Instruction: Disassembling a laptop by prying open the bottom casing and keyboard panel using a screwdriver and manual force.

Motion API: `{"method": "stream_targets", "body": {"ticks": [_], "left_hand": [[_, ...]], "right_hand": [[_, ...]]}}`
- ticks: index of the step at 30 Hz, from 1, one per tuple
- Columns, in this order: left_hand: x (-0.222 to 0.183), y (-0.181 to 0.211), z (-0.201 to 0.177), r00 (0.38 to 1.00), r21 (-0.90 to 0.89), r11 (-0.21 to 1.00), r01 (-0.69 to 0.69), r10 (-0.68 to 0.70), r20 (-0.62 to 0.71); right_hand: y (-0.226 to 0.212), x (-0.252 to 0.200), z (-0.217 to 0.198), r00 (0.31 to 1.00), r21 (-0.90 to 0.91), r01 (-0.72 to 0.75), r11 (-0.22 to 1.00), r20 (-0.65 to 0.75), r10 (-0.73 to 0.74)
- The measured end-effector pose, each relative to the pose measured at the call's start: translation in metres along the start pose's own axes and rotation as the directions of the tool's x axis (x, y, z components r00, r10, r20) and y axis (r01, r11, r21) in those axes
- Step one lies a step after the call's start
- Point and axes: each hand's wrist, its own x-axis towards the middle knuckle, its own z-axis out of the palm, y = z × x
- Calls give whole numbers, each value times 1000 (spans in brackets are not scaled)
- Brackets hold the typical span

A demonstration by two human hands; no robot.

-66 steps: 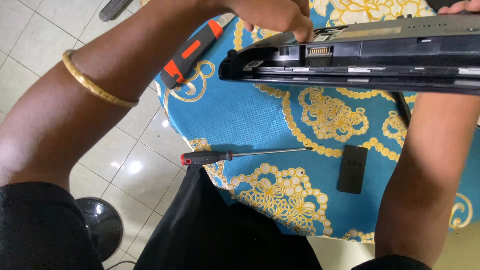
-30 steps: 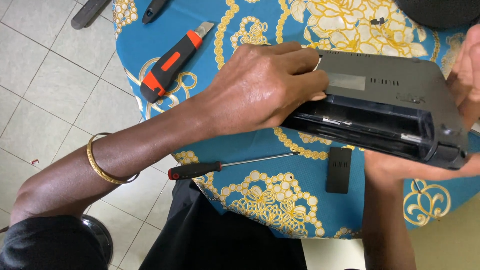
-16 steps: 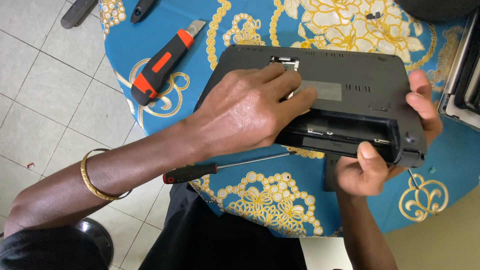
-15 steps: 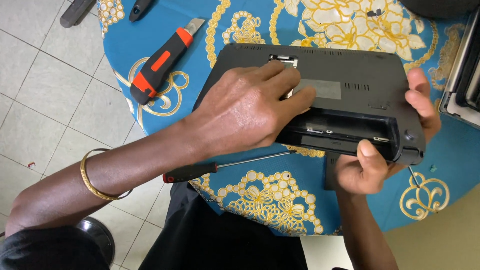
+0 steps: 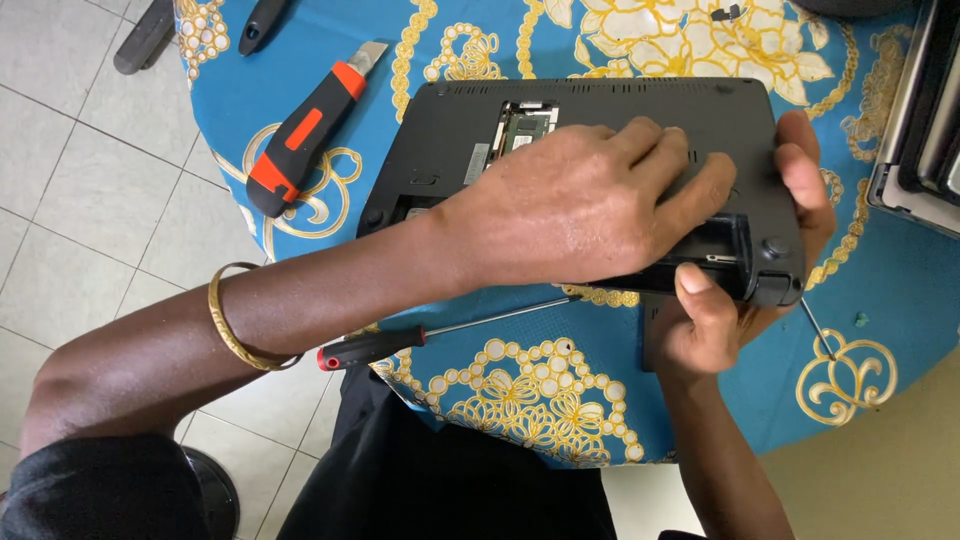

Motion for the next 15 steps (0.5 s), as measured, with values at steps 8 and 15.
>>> {"method": "stream_targets", "body": {"ticks": [8,15], "left_hand": [[1,11,9,998,43,998,-43,46,-49],[2,6,14,999,-2,999,-35,35,-14]], "right_hand": [[6,-6,-6,999,-31,-16,999,-30,15],[11,-7,-14,998,-4,-56,998,-16,56]]}}
